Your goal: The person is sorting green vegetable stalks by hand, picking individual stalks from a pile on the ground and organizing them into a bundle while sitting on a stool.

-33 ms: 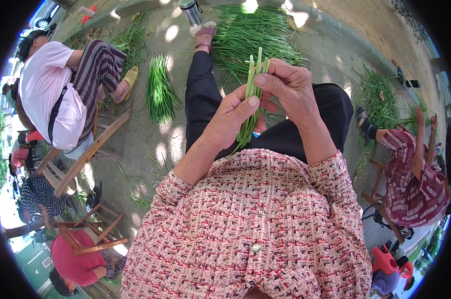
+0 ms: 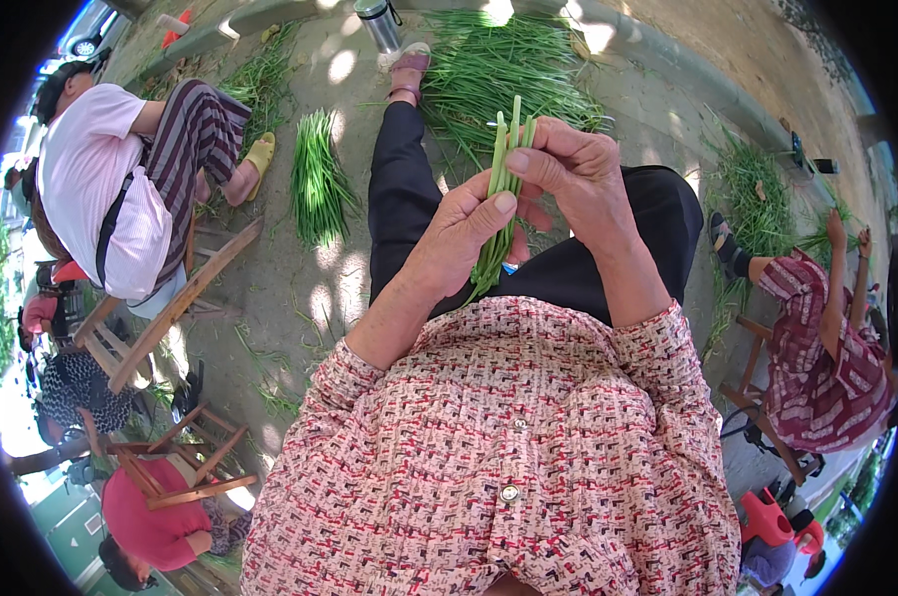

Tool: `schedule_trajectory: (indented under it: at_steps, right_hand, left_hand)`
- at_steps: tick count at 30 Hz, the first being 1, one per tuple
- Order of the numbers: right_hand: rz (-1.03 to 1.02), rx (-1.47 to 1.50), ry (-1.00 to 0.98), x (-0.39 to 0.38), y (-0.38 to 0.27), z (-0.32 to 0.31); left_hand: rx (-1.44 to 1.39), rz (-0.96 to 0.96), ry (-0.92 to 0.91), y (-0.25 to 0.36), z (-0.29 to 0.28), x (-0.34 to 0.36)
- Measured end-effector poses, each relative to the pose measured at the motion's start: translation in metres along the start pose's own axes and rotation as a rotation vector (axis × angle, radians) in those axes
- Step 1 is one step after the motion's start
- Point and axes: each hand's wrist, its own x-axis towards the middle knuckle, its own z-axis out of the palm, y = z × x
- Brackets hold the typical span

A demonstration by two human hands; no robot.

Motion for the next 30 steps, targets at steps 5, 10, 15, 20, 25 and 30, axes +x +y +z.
schedule_trajectory:
  at_steps: [5,10,15,20,25,30]
  right_hand:
    - [-0.010,-0.070,-0.007,0.001,-0.003,-0.003]
    - [-0.066,-0.085,0.064,0.004,-0.010,0.001]
    - [-0.074,-0.270,-0.006,0.001,-0.011,-0.006]
    - [-0.078,-0.272,-0.008,0.000,-0.011,-0.004]
    - [-0.075,-0.289,-0.011,-0.001,-0.012,-0.003]
    - [-0.142,-0.310,-0.010,-0.001,-0.004,-0.001]
  left_hand:
    - [0.016,-0.022,-0.091,-0.005,-0.008,0.001]
    - [-0.047,-0.066,-0.097,-0.004,-0.004,0.000]
    - [-0.087,-0.072,-0.114,-0.004,-0.006,0.000]
    - [-0.108,-0.069,-0.068,0.000,0.000,-0.002]
    - [-0.067,-0.067,-0.039,0.000,-0.002,-0.003]
    - [-0.056,-0.052,-0.021,0.000,-0.001,-0.003]
